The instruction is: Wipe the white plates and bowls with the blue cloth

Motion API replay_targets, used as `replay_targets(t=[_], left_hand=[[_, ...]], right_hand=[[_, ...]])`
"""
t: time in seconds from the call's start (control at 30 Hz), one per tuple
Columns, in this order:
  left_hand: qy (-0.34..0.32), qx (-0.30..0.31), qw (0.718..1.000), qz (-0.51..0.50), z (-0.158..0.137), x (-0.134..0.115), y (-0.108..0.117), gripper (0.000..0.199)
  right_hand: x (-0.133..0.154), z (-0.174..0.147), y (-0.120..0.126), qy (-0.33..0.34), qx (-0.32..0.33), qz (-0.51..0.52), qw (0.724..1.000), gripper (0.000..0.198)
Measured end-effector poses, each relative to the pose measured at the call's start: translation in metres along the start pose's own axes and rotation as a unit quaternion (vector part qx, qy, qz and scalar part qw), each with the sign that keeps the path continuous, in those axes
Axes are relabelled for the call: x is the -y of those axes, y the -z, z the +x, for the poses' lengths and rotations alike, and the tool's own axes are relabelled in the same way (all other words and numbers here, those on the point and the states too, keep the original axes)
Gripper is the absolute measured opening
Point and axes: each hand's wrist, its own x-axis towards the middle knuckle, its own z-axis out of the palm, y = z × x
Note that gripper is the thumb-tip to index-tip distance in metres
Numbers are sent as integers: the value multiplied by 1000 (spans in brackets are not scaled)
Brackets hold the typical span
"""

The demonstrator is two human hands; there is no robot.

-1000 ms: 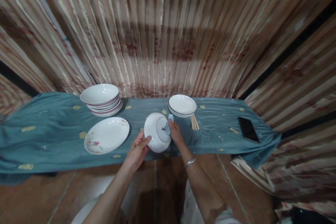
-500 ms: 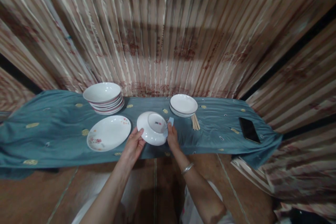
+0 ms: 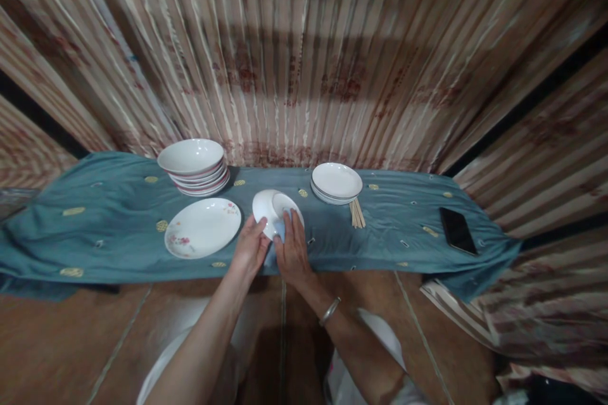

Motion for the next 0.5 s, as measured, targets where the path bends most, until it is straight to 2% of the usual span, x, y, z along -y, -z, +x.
replay_targets(t=[0.1, 0.23, 0.37, 0.5], left_hand=[[-9, 18, 1000, 14, -4, 3, -3, 36], [-19, 29, 999, 42, -8, 7, -4, 37], [-20, 46, 996, 69, -12, 10, -5, 43], [-31, 76, 994, 71, -17, 13, -9, 46]], right_hand=[[3, 7, 3, 48, 7, -13, 999, 55], [7, 18, 10, 68, 38, -13, 997, 55], [9, 24, 19, 63, 39, 6, 997, 54], [9, 27, 23, 24, 11, 44, 999, 53]])
